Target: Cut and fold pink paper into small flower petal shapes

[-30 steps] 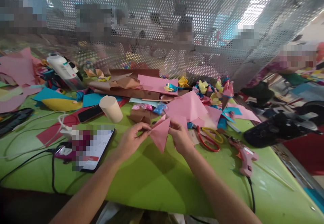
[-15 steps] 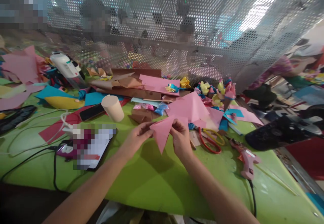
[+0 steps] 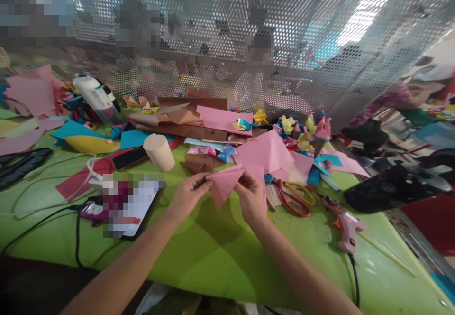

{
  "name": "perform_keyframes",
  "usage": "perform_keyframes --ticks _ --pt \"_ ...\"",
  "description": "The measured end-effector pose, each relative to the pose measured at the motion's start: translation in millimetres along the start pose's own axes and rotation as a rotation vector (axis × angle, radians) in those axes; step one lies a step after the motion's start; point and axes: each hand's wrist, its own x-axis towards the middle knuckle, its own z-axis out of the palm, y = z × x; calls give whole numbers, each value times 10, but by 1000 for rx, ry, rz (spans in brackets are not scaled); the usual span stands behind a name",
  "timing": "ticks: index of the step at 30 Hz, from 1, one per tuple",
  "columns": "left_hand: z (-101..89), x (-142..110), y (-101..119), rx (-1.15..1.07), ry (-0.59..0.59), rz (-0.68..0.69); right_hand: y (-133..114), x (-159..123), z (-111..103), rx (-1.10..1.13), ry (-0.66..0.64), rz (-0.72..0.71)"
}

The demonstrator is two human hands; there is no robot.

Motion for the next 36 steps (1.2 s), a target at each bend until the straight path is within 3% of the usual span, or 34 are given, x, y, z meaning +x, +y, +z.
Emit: perform_keyframes --ticks 16,22,27,36 --pt "0 24 -18 33 99 -25 38 -21 30 -17 -22 -81" --pt "-25 35 -13 108 116 28 8 18 -11 -72 -26 -60" --pt "-38 21 -2 213 131 105 -6 33 -44 -17 -111 -60" --pt "-41 24 -5 404 129 216 -10 46 4 26 18 -43"
